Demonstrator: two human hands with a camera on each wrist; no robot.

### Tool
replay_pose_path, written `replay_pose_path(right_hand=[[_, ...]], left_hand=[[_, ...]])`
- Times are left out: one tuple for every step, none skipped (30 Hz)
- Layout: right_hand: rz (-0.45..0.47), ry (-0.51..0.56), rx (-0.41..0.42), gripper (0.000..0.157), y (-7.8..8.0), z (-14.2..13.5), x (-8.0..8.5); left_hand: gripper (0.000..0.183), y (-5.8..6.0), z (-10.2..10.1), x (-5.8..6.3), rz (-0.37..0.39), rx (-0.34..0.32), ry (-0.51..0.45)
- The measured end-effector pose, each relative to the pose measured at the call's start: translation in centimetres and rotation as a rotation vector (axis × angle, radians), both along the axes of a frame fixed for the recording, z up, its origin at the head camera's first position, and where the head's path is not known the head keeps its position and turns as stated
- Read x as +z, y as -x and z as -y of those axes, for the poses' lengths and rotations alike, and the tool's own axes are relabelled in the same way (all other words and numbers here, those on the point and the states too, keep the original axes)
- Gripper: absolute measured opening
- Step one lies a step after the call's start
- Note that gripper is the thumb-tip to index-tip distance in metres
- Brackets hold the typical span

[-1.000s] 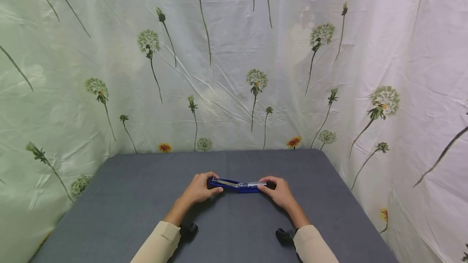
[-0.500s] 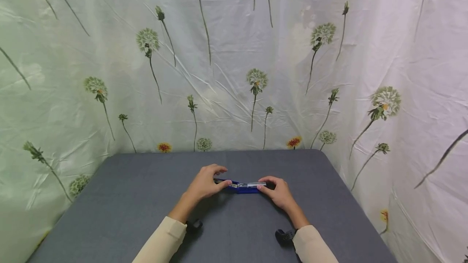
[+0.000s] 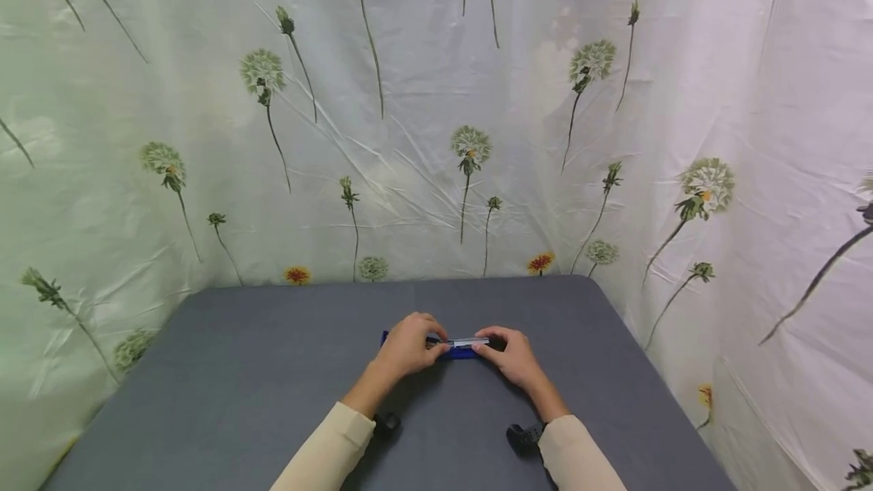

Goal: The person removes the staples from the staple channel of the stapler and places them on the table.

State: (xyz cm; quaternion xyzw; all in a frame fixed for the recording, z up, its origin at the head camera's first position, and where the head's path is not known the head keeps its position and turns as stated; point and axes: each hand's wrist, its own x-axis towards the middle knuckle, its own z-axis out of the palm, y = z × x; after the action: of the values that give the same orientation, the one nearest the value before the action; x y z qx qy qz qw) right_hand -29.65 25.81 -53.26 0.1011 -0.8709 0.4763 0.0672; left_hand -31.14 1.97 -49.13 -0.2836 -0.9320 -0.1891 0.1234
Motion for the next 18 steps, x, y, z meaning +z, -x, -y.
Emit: replay_pose_path(right_hand=[[0.001, -0.007, 0.004, 0.026, 0.1, 0.2, 0.0], [0.002, -0.011, 0.01, 0.026, 0.2, 0.4, 0.1], [0.0, -0.017, 0.014, 0.026, 0.4, 0.5, 0.0], [-0.001, -0.021, 0.017, 0.027, 0.4, 0.7, 0.0], [-0.002, -0.023, 0.019, 0.027, 0.5, 0.8, 0.0], [-0.002, -0.025, 0.02, 0.026, 0.6, 0.9, 0.0], [-0.002, -0.024, 0.021, 0.025, 0.6, 0.9, -0.1], [-0.001, -0.019, 0.021, 0.025, 0.6, 0.9, -0.2], [0.003, -0.014, 0.023, 0.025, 0.5, 0.9, -0.2], [0.005, -0.008, 0.023, 0.025, 0.4, 0.9, -0.2], [-0.006, -0.011, 0.031, 0.025, 0.3, 0.8, -0.1], [-0.007, -0.008, 0.031, 0.025, -0.1, 0.9, 0.3], [-0.009, -0.004, 0.034, 0.025, -0.4, 0.9, 0.8], [-0.015, -0.001, 0.035, 0.025, -0.8, 1.0, 1.2], [-0.016, -0.003, 0.034, 0.025, -1.2, 1.1, 1.8], [-0.021, -0.003, 0.032, 0.024, -1.5, 1.2, 2.3], [-0.022, -0.002, 0.031, 0.024, -1.8, 1.2, 2.8], [-0.013, 0.008, 0.023, 0.023, -1.9, 1.3, 3.1]], left_hand=[[0.01, 0.0, -0.1, -0.2, -0.001, 0.006, 0.007], [0.01, 0.1, -0.2, -0.4, -0.001, 0.013, 0.012], [0.01, 0.0, -0.3, -0.5, -0.001, 0.022, 0.016], [0.009, 0.0, -0.4, -0.7, -0.001, 0.033, 0.022], [0.01, 0.0, -0.5, -0.9, 0.003, 0.042, 0.026], [0.01, 0.0, -0.5, -1.1, 0.002, 0.05, 0.03], [0.011, -0.1, -0.6, -1.2, 0.004, 0.056, 0.033], [0.011, -0.2, -0.7, -1.3, 0.005, 0.061, 0.036], [0.012, -0.3, -0.8, -1.3, 0.005, 0.066, 0.039], [0.013, -0.3, -0.9, -1.3, 0.006, 0.069, 0.044], [0.014, -0.4, -1.1, -1.3, 0.006, 0.07, 0.044], [0.014, -0.5, -1.2, -1.2, 0.005, 0.069, 0.045], [0.015, -0.6, -1.4, -1.2, 0.004, 0.068, 0.043], [0.015, -0.7, -1.5, -1.1, 0.005, 0.066, 0.036], [0.015, -0.8, -1.7, -1.0, 0.004, 0.061, 0.028], [0.014, -0.8, -1.7, -1.0, 0.003, 0.057, 0.021], [0.014, -0.9, -1.8, -0.9, 0.005, 0.054, 0.013], [0.013, -0.9, -1.9, -0.9, 0.006, 0.05, 0.005]])
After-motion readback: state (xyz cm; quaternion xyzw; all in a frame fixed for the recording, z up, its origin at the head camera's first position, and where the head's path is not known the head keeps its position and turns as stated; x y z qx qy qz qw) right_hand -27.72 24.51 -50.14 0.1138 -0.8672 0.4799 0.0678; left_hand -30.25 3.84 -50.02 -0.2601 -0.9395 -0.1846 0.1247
